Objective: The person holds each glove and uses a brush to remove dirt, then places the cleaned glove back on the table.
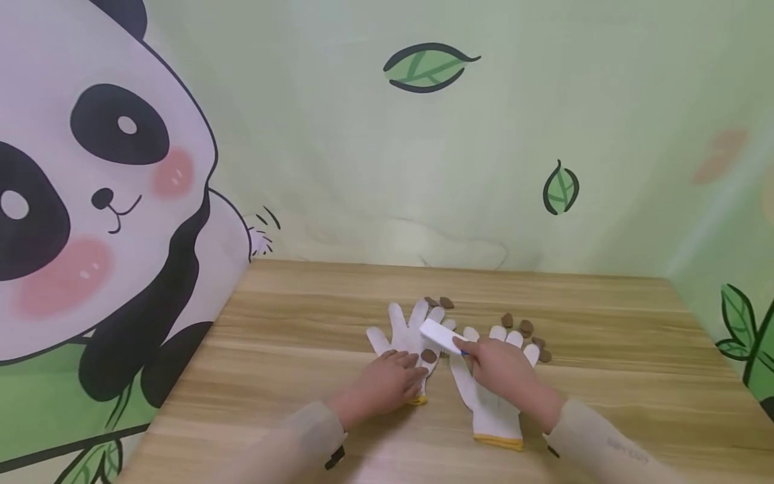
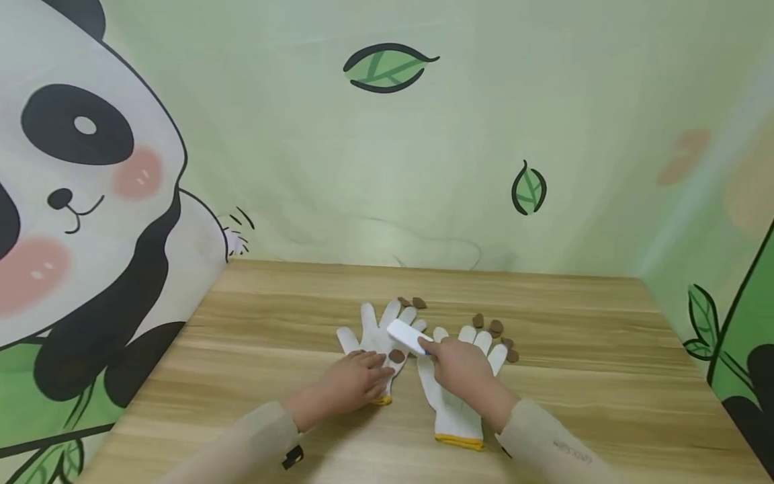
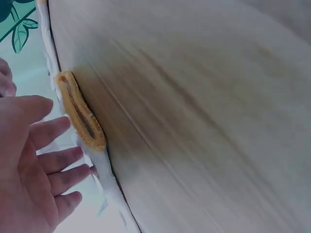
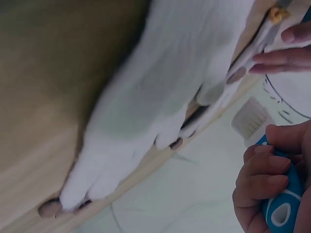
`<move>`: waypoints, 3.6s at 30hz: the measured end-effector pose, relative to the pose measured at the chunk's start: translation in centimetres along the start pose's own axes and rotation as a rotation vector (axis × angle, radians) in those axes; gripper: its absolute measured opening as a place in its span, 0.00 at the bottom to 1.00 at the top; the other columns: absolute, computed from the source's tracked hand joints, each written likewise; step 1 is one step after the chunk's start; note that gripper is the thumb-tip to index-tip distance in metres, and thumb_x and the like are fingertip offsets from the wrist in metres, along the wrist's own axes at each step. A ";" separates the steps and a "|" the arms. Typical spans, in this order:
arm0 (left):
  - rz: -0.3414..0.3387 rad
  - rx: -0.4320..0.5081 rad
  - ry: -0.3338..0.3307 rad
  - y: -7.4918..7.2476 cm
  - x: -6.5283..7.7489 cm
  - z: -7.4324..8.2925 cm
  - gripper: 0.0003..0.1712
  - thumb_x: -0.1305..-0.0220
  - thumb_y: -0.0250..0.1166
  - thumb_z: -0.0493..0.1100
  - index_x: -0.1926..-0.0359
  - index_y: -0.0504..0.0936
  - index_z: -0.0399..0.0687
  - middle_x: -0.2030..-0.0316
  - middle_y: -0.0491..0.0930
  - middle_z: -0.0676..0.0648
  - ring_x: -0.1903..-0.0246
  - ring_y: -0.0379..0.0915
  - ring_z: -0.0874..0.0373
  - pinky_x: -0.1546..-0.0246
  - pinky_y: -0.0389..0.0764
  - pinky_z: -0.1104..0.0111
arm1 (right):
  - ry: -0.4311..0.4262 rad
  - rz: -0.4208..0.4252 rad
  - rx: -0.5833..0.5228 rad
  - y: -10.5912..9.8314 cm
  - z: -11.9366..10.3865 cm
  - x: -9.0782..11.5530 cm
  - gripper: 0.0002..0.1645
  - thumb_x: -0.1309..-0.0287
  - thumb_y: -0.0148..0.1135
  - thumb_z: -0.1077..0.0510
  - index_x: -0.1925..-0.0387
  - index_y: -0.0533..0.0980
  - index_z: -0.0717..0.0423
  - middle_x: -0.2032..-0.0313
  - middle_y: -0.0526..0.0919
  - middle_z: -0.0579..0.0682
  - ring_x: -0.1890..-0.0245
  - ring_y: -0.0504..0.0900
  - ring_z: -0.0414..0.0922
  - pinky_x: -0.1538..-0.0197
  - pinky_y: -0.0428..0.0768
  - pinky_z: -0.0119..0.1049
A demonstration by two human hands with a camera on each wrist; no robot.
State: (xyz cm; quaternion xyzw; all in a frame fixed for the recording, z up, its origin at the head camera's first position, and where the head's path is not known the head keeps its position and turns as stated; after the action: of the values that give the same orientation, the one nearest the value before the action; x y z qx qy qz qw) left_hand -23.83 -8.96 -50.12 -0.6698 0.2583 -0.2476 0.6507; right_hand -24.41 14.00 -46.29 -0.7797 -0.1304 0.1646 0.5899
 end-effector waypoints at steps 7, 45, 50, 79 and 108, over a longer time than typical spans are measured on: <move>-0.023 -0.025 -0.035 -0.2 -0.3 -0.2 0.18 0.27 0.59 0.49 0.40 0.85 0.58 0.39 0.84 0.46 0.38 0.79 0.53 0.35 0.77 0.59 | 0.000 -0.031 0.020 0.9 -0.7 1.1 0.21 0.35 0.63 0.62 0.42 0.84 0.46 0.78 0.78 0.49 0.81 0.64 0.40 0.79 0.65 0.34; 0.044 -0.070 -0.037 -0.2 -1.3 -0.5 0.16 0.29 0.62 0.48 0.73 0.87 0.47 0.71 0.82 0.53 0.59 0.83 0.56 0.40 0.81 0.56 | 0.088 -0.070 0.147 2.1 -0.9 -0.4 0.31 0.43 0.65 0.65 0.37 0.80 0.43 0.71 0.82 0.51 0.79 0.68 0.42 0.80 0.66 0.36; 0.045 -0.062 -0.040 -0.2 -1.1 -0.3 0.14 0.30 0.63 0.48 0.69 0.89 0.47 0.69 0.83 0.53 0.57 0.83 0.56 0.39 0.81 0.56 | 0.130 -0.030 0.148 1.5 -0.2 -0.7 0.28 0.36 0.60 0.63 0.35 0.78 0.46 0.76 0.79 0.52 0.82 0.62 0.41 0.83 0.62 0.34; 0.053 0.005 -0.052 -1.2 -2.4 -0.7 0.11 0.28 0.61 0.44 0.67 0.86 0.49 0.70 0.82 0.48 0.57 0.83 0.51 0.37 0.79 0.49 | 0.052 -0.097 0.210 0.7 0.2 -1.5 0.31 0.39 0.62 0.64 0.34 0.78 0.43 0.73 0.80 0.52 0.80 0.68 0.43 0.81 0.66 0.36; -0.053 -0.038 -0.089 -0.5 -3.1 -0.5 0.13 0.25 0.59 0.49 0.50 0.89 0.58 0.58 0.87 0.49 0.51 0.84 0.52 0.41 0.81 0.57 | -0.013 -0.133 0.077 1.1 -0.5 -1.4 0.27 0.36 0.60 0.64 0.36 0.80 0.45 0.78 0.79 0.52 0.81 0.59 0.40 0.81 0.57 0.32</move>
State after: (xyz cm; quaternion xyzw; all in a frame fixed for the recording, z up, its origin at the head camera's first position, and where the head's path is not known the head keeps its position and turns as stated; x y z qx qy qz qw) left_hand -26.49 -7.28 -49.54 -0.6991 0.2161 -0.2297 0.6417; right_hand -25.47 12.73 -47.09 -0.7448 -0.1792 0.1349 0.6284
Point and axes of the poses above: each hand's wrist, its own x-axis away from the middle knuckle, its own y-axis out of the palm, z = x × y, the point moved 1 cm from there along -x, towards the middle knuckle
